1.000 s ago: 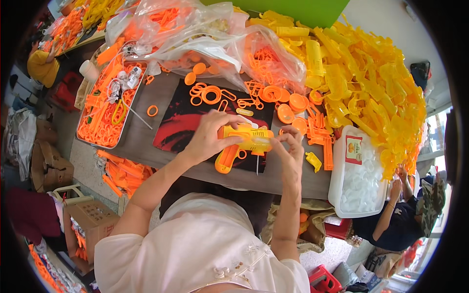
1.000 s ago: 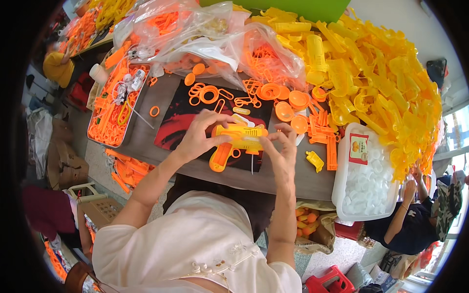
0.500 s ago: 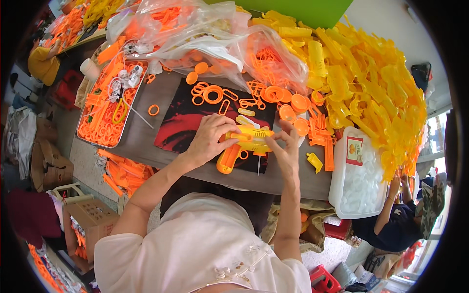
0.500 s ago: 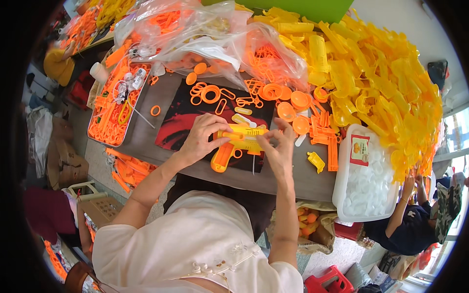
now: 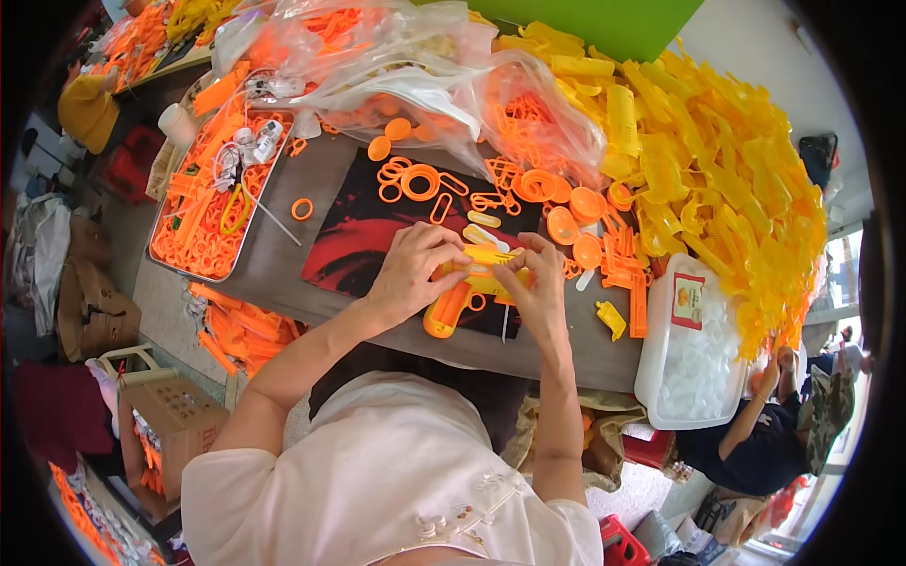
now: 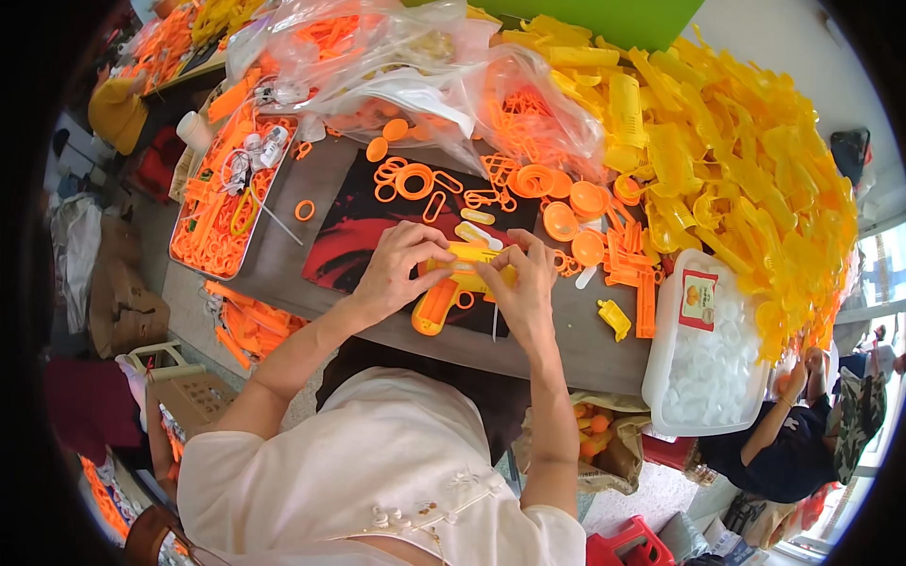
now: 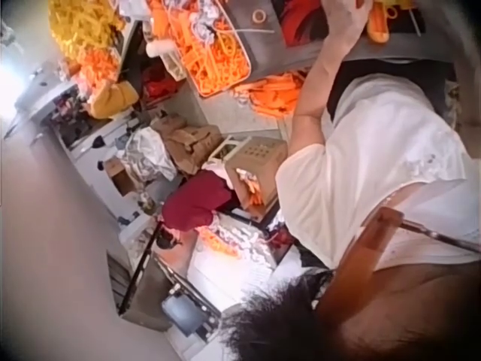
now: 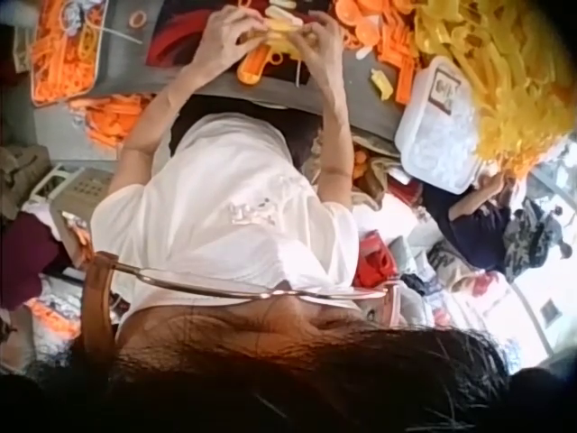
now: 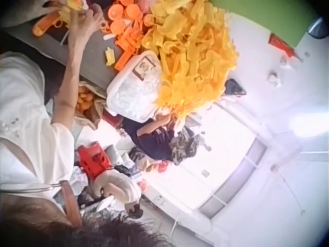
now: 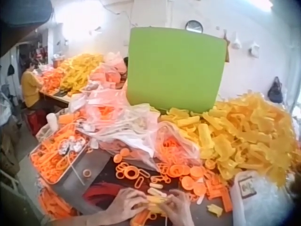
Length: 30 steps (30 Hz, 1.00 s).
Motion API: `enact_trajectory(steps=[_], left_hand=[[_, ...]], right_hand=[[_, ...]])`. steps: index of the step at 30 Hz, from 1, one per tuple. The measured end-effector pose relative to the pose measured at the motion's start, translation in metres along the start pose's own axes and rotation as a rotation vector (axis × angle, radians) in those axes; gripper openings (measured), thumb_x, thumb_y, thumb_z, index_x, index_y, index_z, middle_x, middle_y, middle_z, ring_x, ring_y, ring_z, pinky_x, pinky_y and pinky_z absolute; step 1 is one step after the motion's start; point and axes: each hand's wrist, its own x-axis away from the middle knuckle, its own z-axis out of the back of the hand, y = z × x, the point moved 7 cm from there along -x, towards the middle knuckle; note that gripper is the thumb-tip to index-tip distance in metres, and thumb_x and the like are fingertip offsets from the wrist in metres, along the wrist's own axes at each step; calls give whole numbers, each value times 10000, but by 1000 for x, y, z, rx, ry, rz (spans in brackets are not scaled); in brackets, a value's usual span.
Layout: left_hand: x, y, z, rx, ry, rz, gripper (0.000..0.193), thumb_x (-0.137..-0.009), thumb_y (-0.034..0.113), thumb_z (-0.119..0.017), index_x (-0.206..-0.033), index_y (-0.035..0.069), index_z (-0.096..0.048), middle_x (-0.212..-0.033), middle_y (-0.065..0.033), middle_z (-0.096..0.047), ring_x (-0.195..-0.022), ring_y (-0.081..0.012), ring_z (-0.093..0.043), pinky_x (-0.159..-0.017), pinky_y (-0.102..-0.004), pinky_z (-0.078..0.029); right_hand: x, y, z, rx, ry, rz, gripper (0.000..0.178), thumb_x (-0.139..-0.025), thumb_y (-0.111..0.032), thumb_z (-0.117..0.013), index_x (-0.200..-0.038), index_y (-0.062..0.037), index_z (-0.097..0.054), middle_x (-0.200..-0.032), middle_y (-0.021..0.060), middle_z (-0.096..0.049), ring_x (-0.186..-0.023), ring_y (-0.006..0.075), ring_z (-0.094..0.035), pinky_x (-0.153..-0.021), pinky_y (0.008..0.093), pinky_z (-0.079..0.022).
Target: Assembling and packaging plastic toy guns at a factory workstation.
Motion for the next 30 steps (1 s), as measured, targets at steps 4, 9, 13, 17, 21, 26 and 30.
enact_trajectory(steps=[4, 9, 13, 17, 21, 26, 30], left_hand=[[5, -10, -5, 152, 14, 85, 243, -793, 182, -760, -1012, 98, -695, -1114, -40, -588, -1049, -229, -560, -931, -368, -413], [9, -23, -9, 368, 24, 127, 260, -801, 164, -754, -1042, 85, -691, -1135, -55, -586, -1083, -254, -555, -953, -366, -445], [7, -16, -10, 311, 19, 130, 244, -808, 152, -748, -1032, 76, -689, -1130, -58, -590, -1075, -254, -558, -939, -363, -461], [11, -17, -9, 304, 67, 115, 241, -816, 162, -740, -1034, 78, -681, -1133, -59, -588, -1067, -249, -558, -923, -362, -469], [12, -14, -7, 248, 60, 129, 267, -806, 159, -744, -1052, 86, -672, -1129, -58, -590, -1056, -253, -560, -907, -364, -479], [12, -7, -1, 224, 157, 103, 288, -776, 112, -746, -1056, 94, -679, -1127, -59, -594, -1051, -271, -571, -898, -378, -498], [15, 11, -2, -36, 153, -184, 314, -742, 66, -724, -1052, 104, -687, -1155, -64, -588, -1059, -283, -588, -875, -386, -525]], right_hand=[[12, -25, 11, 73, 105, 255, 227, -752, -84, -772, -953, -83, -666, -1362, 151, -462, -1226, 343, -436, -1027, 460, -351], [22, -47, -3, 345, -32, 579, 384, -752, -61, -737, -1119, -152, -671, -1394, 146, -446, -1227, 371, -444, -1032, 503, -335], [27, -47, -13, 359, -11, 587, 393, -760, -57, -726, -1134, -159, -663, -1385, 134, -452, -1219, 369, -452, -1033, 510, -328], [31, -55, -21, 360, 39, 615, 401, -759, -32, -716, -1148, -103, -650, -1366, 135, -472, -1210, 349, -466, -1022, 503, -337], [25, -43, 6, 199, 141, 429, 338, -777, -14, -696, -1110, -71, -679, -1308, 148, -528, -1172, 329, -496, -1015, 455, -354], [27, -38, 0, 382, 68, 510, 306, -823, -47, -672, -1128, -60, -680, -1237, 144, -574, -1159, 317, -523, -1017, 442, -361], [21, -15, 1, 121, -10, 351, 341, -879, -90, -640, -1215, -31, -623, -1252, 131, -571, -1188, 284, -518, -1011, 400, -397]])
